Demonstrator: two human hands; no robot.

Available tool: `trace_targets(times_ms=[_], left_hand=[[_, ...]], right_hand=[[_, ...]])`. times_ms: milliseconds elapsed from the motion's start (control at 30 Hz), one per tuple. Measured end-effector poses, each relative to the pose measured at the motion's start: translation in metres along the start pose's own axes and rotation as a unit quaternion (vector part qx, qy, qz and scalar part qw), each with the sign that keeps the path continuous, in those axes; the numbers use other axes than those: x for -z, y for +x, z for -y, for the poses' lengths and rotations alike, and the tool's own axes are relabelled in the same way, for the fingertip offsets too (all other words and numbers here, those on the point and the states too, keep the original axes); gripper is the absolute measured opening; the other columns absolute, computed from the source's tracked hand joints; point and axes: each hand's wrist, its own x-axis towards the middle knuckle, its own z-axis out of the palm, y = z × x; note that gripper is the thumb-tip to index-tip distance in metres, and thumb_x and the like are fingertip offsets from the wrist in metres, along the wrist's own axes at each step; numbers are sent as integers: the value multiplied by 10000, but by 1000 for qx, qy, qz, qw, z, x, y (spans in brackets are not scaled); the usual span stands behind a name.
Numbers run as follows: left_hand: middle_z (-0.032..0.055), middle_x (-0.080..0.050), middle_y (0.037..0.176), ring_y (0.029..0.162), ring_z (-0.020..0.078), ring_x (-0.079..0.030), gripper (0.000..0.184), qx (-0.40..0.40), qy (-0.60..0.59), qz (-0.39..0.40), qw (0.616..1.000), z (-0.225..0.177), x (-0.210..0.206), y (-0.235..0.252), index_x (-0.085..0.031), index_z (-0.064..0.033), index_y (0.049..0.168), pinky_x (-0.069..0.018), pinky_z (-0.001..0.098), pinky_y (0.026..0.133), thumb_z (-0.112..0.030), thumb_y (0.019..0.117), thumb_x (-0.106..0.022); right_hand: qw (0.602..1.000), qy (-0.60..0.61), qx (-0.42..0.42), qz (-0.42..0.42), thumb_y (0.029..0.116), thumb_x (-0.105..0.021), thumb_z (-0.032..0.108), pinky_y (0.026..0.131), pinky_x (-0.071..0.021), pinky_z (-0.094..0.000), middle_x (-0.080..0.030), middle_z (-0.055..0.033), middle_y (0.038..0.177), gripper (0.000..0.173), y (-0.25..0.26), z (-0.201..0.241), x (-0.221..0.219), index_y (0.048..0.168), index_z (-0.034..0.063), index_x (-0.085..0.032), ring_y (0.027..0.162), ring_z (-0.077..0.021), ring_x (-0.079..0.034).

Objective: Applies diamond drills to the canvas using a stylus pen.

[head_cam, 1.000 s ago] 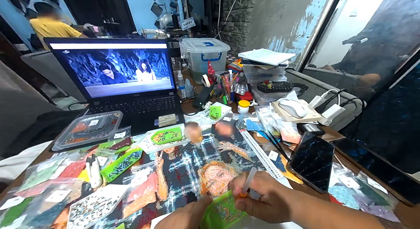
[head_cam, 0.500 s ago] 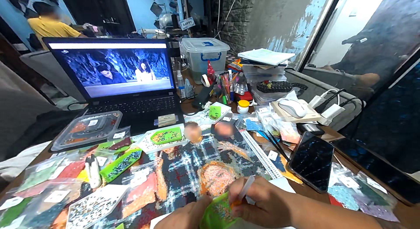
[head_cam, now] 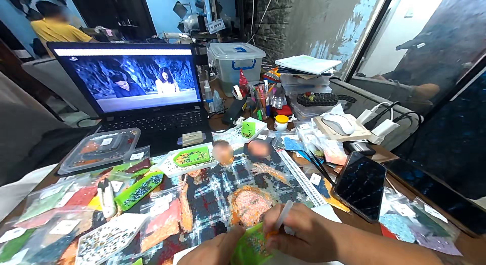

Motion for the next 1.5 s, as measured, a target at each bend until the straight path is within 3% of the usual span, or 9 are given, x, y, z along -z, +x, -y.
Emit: trace_targets(times_ms=[167,300,533,1267,1500], left_hand=[[227,-724,1012,876,416,-711,574,-9,-2,-5,1000,1,0,0,-594,4,1394,-551,622,779,-338,950,-718],[232,-722,1022,891,417,-711,561,-12,-2,-1,1000,3,0,1,-598,-2,1389,-552,621,788,-326,948,-722],[237,-721,1034,891,417,-710,552,-40,-1,2,999,7,1,1,-606,-1,1391,-552,617,804,-294,942,-736],[242,-716,1028,886,422,-704,559,-46,0,3,999,8,1,-1,-598,7,1395,-550,615,798,-298,946,-731],[240,-717,1042,883,413,-707,552,-45,-2,0,999,6,2,-1,-601,2,1392,-554,604,792,-297,946,-731]], right_hand=[[999,28,-18,-18,1075,-536,208,701,-517,-171,-626,-116,872,219,-1,-2,0,1101,-9,-542,752,-76,-616],[994,31,-92,-57,1077,-528,292,680,-519,-168,-650,-86,855,288,-1,-1,8,1089,6,-559,746,-34,-622],[984,-26,-146,-99,1060,-525,220,647,-465,-139,-613,-44,792,241,-3,-12,21,1055,-6,-607,684,6,-548],[985,-51,-152,-67,1067,-533,240,608,-438,-152,-572,-41,752,249,-5,-21,20,1081,4,-612,639,-20,-508],[987,-71,-133,-47,1072,-522,228,633,-472,-183,-599,-83,784,250,-4,-21,20,1096,-6,-608,665,-66,-546]])
